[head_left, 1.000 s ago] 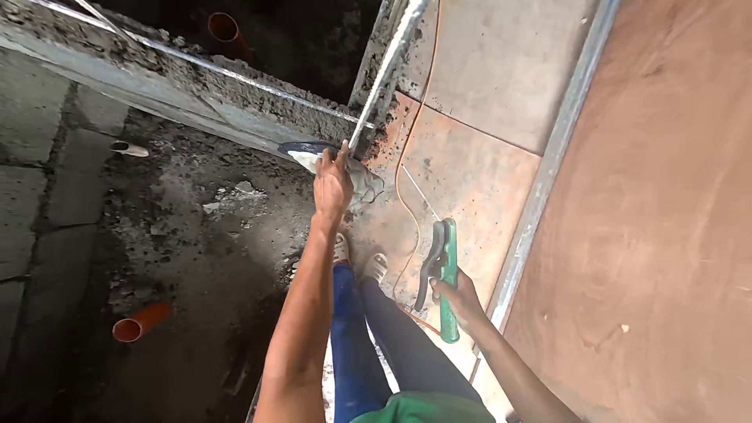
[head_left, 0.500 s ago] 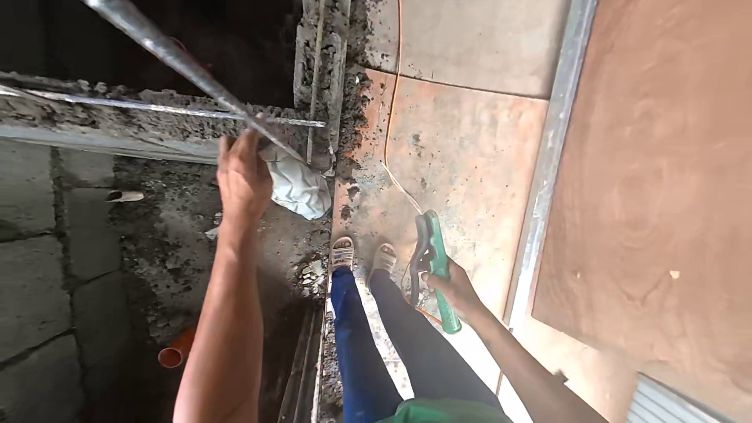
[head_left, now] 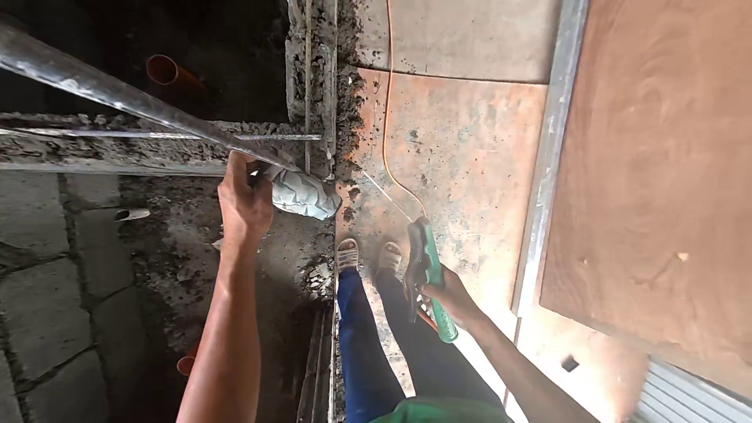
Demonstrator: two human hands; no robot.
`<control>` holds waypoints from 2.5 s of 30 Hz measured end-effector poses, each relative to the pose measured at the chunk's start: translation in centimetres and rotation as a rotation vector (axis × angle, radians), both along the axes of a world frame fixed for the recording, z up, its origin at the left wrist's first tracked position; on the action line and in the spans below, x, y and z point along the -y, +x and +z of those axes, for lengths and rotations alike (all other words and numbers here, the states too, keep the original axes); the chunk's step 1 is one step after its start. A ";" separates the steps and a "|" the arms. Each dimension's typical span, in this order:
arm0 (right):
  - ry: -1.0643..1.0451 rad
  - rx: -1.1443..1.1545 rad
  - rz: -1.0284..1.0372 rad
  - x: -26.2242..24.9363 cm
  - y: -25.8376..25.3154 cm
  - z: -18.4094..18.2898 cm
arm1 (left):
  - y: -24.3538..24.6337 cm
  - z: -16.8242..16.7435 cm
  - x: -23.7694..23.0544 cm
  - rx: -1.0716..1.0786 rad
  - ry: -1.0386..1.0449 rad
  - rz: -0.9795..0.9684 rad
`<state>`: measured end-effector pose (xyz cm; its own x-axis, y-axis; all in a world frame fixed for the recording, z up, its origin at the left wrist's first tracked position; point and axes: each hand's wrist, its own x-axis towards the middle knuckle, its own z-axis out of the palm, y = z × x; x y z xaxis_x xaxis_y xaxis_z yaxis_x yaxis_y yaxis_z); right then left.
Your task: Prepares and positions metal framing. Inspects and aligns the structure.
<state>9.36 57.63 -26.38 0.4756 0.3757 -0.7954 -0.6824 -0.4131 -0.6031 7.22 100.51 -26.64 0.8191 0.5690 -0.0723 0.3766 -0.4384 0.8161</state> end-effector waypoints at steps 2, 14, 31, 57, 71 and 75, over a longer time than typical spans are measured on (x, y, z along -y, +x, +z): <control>0.026 -0.005 0.025 -0.3 -0.4 0.6 | 0.2 0.5 0.2 -0.057 0.076 -0.027; 0.130 -0.078 0.104 -1.8 -2.2 1.7 | 0.5 1.7 0.1 -0.091 0.124 -0.111; 0.028 -0.019 0.172 -4.7 -3.1 1.1 | 0.1 1.9 2.1 -0.102 0.325 -0.100; 0.039 -0.077 0.001 -4.7 -6.3 1.7 | 1.7 4.8 -0.4 -0.396 0.162 -0.187; -0.031 -0.045 -0.192 -1.6 -4.5 1.3 | 4.0 3.4 -2.5 -0.341 0.367 -0.153; -0.024 -0.051 -0.262 0.1 -4.0 1.2 | 3.7 3.1 -2.2 -0.615 0.351 -0.067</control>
<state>5.32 57.56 -25.19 0.5134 0.2261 -0.8278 -0.7969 -0.2322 -0.5577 10.89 102.74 -23.53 0.7230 0.5928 -0.3547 0.6864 -0.6749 0.2711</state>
